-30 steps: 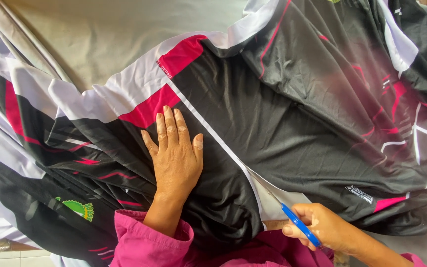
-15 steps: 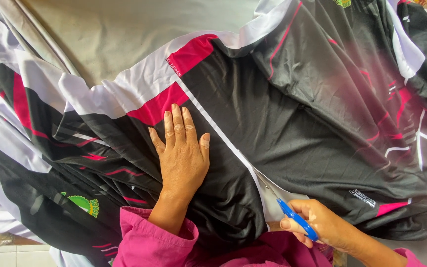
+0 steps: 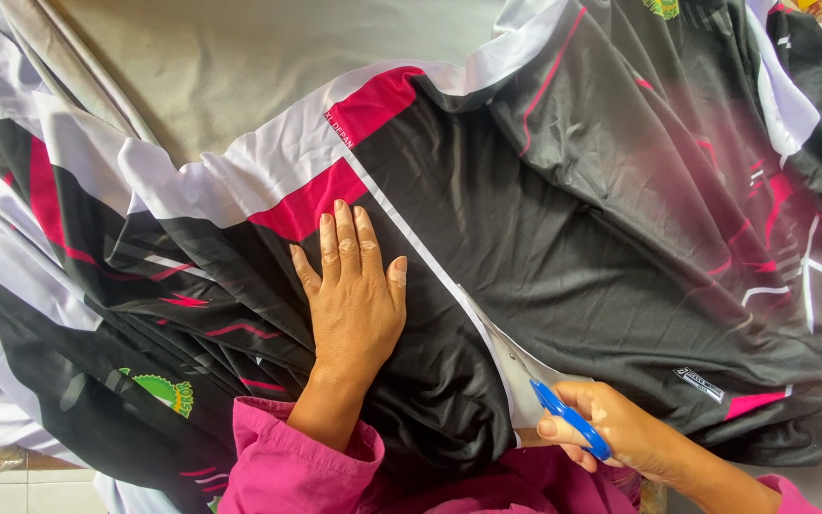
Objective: Cutting out patterns and strips from printed fabric using scissors on a low work table.
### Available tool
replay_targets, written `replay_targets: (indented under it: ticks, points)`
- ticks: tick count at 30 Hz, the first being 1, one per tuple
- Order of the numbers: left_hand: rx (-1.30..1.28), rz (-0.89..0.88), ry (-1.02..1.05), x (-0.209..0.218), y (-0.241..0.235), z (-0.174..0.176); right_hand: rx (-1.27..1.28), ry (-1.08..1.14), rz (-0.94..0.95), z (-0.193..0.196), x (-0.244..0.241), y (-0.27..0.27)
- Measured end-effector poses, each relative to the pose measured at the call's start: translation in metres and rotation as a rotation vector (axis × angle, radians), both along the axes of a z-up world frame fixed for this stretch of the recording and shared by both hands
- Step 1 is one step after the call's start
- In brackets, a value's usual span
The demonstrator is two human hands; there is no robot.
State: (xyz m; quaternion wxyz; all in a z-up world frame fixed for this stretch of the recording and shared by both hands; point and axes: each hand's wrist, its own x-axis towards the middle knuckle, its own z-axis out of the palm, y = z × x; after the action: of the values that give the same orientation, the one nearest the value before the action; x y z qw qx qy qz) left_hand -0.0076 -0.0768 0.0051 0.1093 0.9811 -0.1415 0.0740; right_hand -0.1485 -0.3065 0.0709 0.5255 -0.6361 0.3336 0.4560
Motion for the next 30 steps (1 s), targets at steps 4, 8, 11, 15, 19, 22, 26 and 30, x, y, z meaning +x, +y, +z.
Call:
replay_targets:
  ticks: [4, 8, 11, 15, 19, 22, 26, 30]
  points:
    - [0.006, 0.000, -0.015, 0.001, 0.000, 0.000, 0.006, 0.010, -0.027, 0.000, 0.009, 0.005]
    - [0.014, 0.000, -0.020, 0.001, 0.000, 0.000, -0.034, 0.002, -0.026, 0.000, 0.015, 0.010]
    - [0.004, 0.002, -0.015, 0.001, 0.000, 0.001, -0.025, -0.019, -0.033, -0.005, 0.015, 0.009]
    - [-0.011, 0.004, -0.014, 0.001, 0.001, 0.001, -0.047, -0.033, -0.037, -0.007, 0.014, 0.009]
    - [0.000, 0.009, -0.016, 0.001, 0.001, 0.002, -0.058, -0.049, -0.027, -0.009, 0.013, 0.008]
    - [-0.032, 0.004, -0.009, 0.001, 0.001, 0.002, -0.108, 0.032, -0.007, -0.004, 0.022, 0.012]
    - [-0.019, 0.008, -0.013, 0.001, 0.001, 0.000, -0.016, 0.025, 0.019, 0.002, 0.033, 0.017]
    - [-0.015, 0.013, -0.024, 0.001, 0.001, 0.000, -0.007, -0.006, 0.025, 0.001, 0.039, 0.019]
